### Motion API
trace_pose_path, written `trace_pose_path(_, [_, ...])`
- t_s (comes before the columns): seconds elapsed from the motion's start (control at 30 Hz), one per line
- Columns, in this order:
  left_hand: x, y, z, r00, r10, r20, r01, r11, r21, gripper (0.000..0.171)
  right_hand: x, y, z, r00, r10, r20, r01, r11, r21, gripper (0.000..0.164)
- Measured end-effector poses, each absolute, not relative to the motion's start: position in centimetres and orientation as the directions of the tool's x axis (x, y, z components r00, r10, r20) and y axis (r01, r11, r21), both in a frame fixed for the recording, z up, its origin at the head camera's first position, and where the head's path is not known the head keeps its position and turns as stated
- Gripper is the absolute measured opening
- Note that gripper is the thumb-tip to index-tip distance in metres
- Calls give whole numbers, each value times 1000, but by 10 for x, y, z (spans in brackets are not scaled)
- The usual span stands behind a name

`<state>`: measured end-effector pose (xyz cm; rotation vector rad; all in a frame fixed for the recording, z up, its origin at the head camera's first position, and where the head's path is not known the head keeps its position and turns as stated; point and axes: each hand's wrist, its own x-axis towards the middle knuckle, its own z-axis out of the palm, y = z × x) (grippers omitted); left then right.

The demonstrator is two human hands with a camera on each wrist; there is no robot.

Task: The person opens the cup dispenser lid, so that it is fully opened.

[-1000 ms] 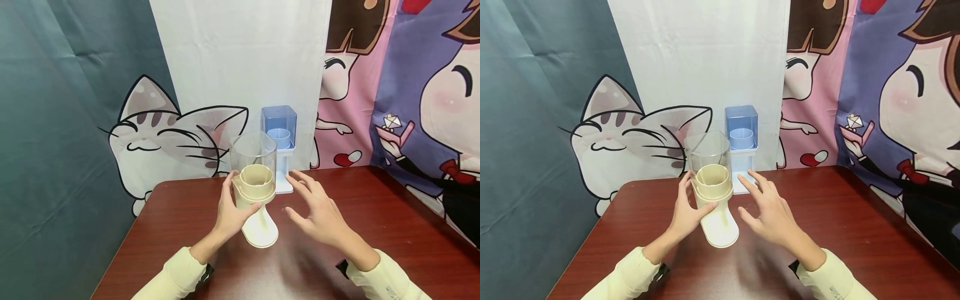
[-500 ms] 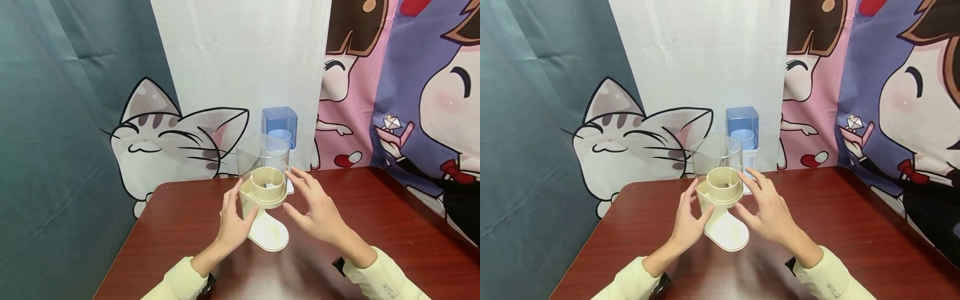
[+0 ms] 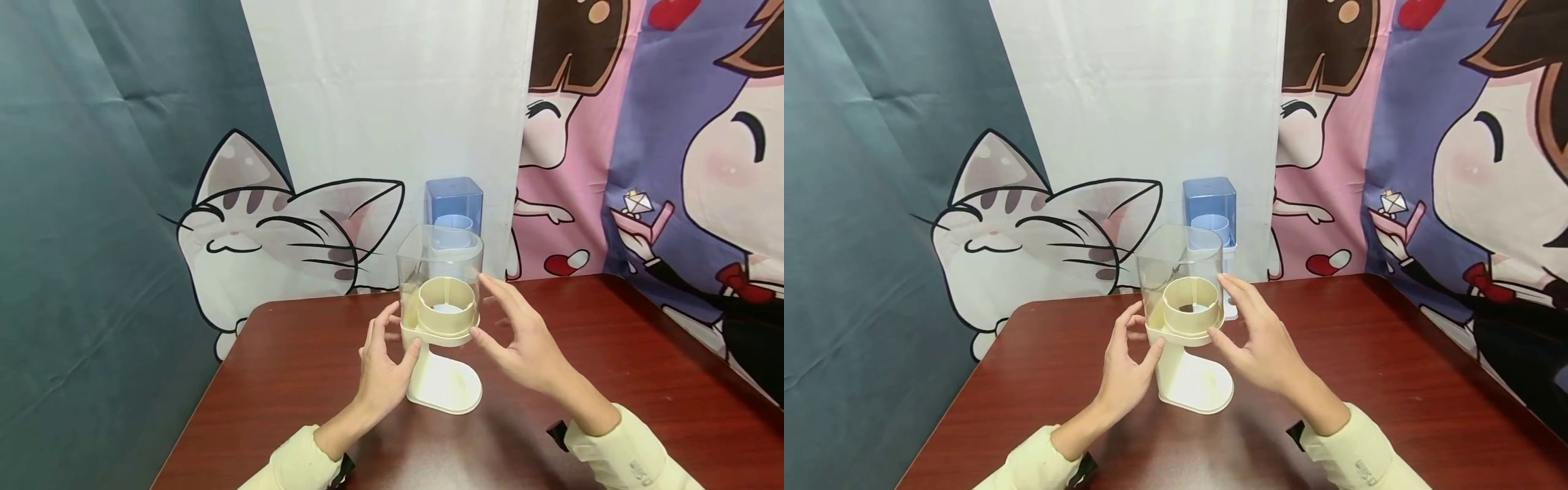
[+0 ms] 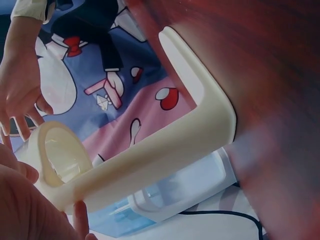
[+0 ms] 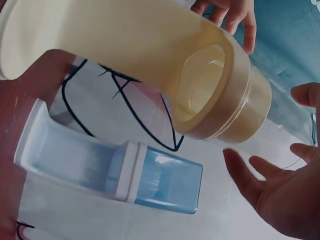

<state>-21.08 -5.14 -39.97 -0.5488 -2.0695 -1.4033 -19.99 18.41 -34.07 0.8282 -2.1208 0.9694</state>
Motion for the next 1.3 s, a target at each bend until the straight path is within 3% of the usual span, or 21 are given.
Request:
trace_pose_path(0.5, [-187, -46, -405, -738, 35, 673, 635, 372, 677, 69, -212, 192, -345, -593, -291, 750, -785, 417, -459, 83])
trace_pose_path(0.83, [-190, -61, -405, -648, 152, 746, 747, 319, 583, 58, -223, 199, -346, -606, -284, 743, -786, 360, -503, 81])
trace_pose_path(0.93, [-192, -64, -405, -645, 198, 738, 755, 308, 578, 57, -227, 201, -345, -603, -287, 745, -790, 348, -505, 81])
trace_pose_path(1.07, [-202, -70, -404, -682, 237, 692, 730, 275, 626, 64, -228, 200, -346, -598, -284, 749, -794, 336, -507, 82])
trace_pose_path(1.3, [-236, -70, -406, -699, 290, 654, 713, 210, 669, 91, -225, 195, -344, -599, -269, 754, -788, 366, -495, 83])
